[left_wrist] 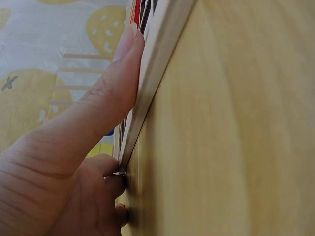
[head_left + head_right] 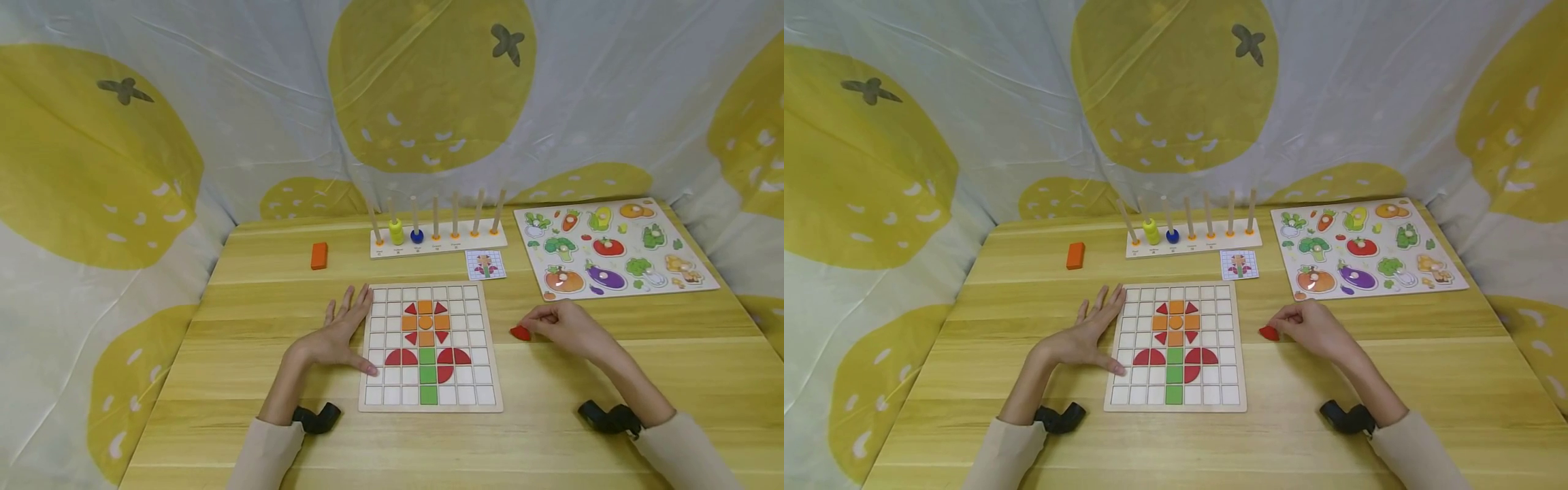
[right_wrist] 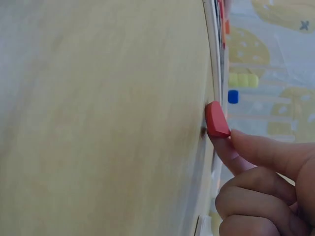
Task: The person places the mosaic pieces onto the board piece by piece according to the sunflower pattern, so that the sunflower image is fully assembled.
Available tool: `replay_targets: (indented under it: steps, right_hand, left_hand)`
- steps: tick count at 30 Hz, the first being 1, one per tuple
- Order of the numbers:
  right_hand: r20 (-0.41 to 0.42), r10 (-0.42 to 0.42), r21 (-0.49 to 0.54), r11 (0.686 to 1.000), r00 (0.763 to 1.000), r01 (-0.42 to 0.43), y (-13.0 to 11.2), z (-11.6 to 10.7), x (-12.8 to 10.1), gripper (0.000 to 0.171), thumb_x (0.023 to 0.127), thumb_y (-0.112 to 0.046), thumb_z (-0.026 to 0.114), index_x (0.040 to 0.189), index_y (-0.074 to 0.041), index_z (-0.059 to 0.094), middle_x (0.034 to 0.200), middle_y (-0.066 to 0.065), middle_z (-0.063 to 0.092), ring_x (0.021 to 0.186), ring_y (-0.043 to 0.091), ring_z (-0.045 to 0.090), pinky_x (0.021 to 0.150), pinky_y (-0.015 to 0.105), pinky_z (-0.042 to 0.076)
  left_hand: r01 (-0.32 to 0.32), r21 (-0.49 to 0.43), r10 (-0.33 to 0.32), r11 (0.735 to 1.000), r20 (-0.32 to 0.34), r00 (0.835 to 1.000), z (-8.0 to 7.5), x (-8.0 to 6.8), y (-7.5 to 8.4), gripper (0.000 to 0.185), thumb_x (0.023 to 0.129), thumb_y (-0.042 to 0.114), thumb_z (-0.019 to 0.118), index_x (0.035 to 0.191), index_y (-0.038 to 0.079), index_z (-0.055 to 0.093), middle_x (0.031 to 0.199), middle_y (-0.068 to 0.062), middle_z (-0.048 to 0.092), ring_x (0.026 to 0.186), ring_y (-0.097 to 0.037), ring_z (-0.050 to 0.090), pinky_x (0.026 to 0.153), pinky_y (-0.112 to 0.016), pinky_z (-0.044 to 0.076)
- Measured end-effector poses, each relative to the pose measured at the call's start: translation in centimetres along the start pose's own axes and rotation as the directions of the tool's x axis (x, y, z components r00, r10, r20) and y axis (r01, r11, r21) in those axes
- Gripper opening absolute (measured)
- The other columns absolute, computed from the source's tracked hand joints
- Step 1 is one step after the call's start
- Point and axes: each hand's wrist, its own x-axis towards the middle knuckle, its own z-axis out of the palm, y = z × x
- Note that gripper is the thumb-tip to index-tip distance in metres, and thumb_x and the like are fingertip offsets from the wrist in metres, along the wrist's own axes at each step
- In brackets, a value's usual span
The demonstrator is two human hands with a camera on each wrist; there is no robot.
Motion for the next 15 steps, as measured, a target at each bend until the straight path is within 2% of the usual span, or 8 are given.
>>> replay_targets:
  steps: [3,4,7,10,15]
  right_hand:
    - [-0.006,-0.007,0.008,1.000,1.000,0.007,0.0,0.1,0.0,0.018,0.100,-0.016,0.068,0.106,-0.005,0.080,0.090,0.003,0.073,0.070,0.008,0.047,0.057,0.022,0.037]
    - [-0.007,-0.011,0.013,1.000,1.000,0.011,0.1,0.1,0.0,0.017,0.099,-0.017,0.069,0.106,-0.005,0.080,0.085,0.002,0.070,0.068,0.008,0.045,0.056,0.022,0.036]
    - [0.001,-0.027,0.037,0.999,1.000,0.027,0.3,0.0,-0.2,0.017,0.093,-0.016,0.077,0.106,-0.006,0.079,0.071,-0.001,0.055,0.062,0.007,0.040,0.053,0.023,0.032]
    - [0.028,-0.054,0.062,0.997,0.998,0.052,0.7,-0.1,-0.2,0.023,0.085,-0.011,0.084,0.107,-0.006,0.078,0.065,-0.003,0.037,0.058,0.007,0.034,0.052,0.025,0.027]
    - [0.049,-0.080,0.053,0.996,0.996,0.078,1.2,-0.1,-0.2,0.025,0.080,-0.005,0.086,0.104,-0.004,0.078,0.065,-0.003,0.035,0.059,0.007,0.033,0.053,0.024,0.027]
  left_hand:
    - [0.000,0.001,0.000,1.000,-0.001,1.000,0.0,0.0,0.1,0.144,0.072,0.046,0.093,0.166,0.010,-0.010,0.174,-0.006,-0.022,0.157,-0.035,-0.030,0.124,-0.065,-0.020]
    - [-0.001,0.002,0.001,1.000,-0.001,1.000,0.0,0.0,0.1,0.144,0.072,0.046,0.093,0.166,0.010,-0.010,0.174,-0.006,-0.022,0.157,-0.035,-0.030,0.124,-0.065,-0.020]
    - [0.000,0.004,0.000,1.000,0.001,1.000,0.0,0.0,0.1,0.144,0.072,0.046,0.093,0.166,0.010,-0.010,0.174,-0.006,-0.022,0.157,-0.036,-0.030,0.124,-0.065,-0.020]
    - [0.002,0.005,-0.002,1.000,0.003,1.000,0.0,0.0,0.1,0.144,0.072,0.045,0.093,0.166,0.010,-0.011,0.174,-0.007,-0.022,0.157,-0.036,-0.030,0.123,-0.065,-0.020]
    - [-0.002,0.005,0.002,1.000,-0.003,1.000,0.0,0.0,0.1,0.144,0.073,0.044,0.093,0.166,0.009,-0.010,0.174,-0.007,-0.022,0.157,-0.036,-0.030,0.123,-0.065,-0.020]
